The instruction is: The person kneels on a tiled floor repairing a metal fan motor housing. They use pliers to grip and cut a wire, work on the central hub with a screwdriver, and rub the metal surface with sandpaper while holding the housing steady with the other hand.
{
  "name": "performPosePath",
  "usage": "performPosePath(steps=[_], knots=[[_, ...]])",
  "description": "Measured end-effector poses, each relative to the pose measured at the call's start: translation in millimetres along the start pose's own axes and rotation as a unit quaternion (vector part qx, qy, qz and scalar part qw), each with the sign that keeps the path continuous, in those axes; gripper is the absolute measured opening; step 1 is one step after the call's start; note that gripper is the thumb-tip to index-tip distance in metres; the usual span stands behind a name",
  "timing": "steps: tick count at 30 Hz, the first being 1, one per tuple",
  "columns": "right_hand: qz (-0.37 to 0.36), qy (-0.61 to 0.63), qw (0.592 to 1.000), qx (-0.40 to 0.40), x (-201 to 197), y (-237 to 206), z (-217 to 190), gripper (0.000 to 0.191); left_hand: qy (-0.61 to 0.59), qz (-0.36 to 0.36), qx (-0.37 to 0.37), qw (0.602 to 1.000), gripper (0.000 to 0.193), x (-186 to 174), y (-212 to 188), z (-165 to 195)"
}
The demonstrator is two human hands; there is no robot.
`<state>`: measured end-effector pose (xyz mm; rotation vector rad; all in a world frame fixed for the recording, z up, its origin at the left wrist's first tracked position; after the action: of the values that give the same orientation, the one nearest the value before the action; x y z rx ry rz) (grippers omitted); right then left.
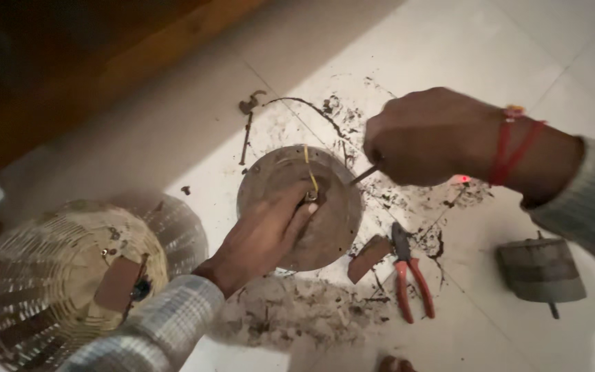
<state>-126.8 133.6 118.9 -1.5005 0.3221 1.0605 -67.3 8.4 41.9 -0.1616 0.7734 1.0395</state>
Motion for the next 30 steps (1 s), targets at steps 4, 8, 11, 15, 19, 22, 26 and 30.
performPosePath(steps=[4,8,11,15,19,22,26,30], knots=[[-0.015,0.154,0.985,0.07,20,-9,45,0.028,0.009,-0.112,-0.089,0.99,0.032,15,5,-13],[-0.029,0.32,0.937,0.136,66,-11,105,0.031,0.045,-0.035,0.003,0.998,0.026,-3,13,8],[-0.041,0.446,0.886,0.118,99,-5,124,0.03,0.035,-0.049,0.001,0.998,0.025,-3,13,5],[0.018,0.578,0.81,0.097,127,-9,143,0.027,0.069,-0.02,0.048,0.996,0.023,-12,17,10],[0.082,0.629,0.763,0.124,170,20,140,0.034,0.104,-0.043,0.012,0.994,0.021,-9,19,3],[0.112,0.634,0.75,0.151,198,53,133,0.032,0.098,-0.082,-0.049,0.991,0.024,-2,17,-8],[0.219,0.46,0.857,0.072,176,63,112,0.032,0.126,-0.083,-0.06,0.987,0.027,0,17,-11],[0.288,0.394,0.872,0.043,150,50,88,0.031,0.113,-0.055,-0.036,0.991,0.028,-3,15,-9]])
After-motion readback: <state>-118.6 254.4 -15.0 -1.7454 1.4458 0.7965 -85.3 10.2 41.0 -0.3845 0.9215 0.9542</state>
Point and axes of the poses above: each hand's wrist, its own y-axis towards the middle knuckle, its own x-axis out of the palm, z = x × y, the point moved 10 cm from there along y, towards the middle knuckle, and after that the axes turned 14 degrees about y, right-handed, at the moved point
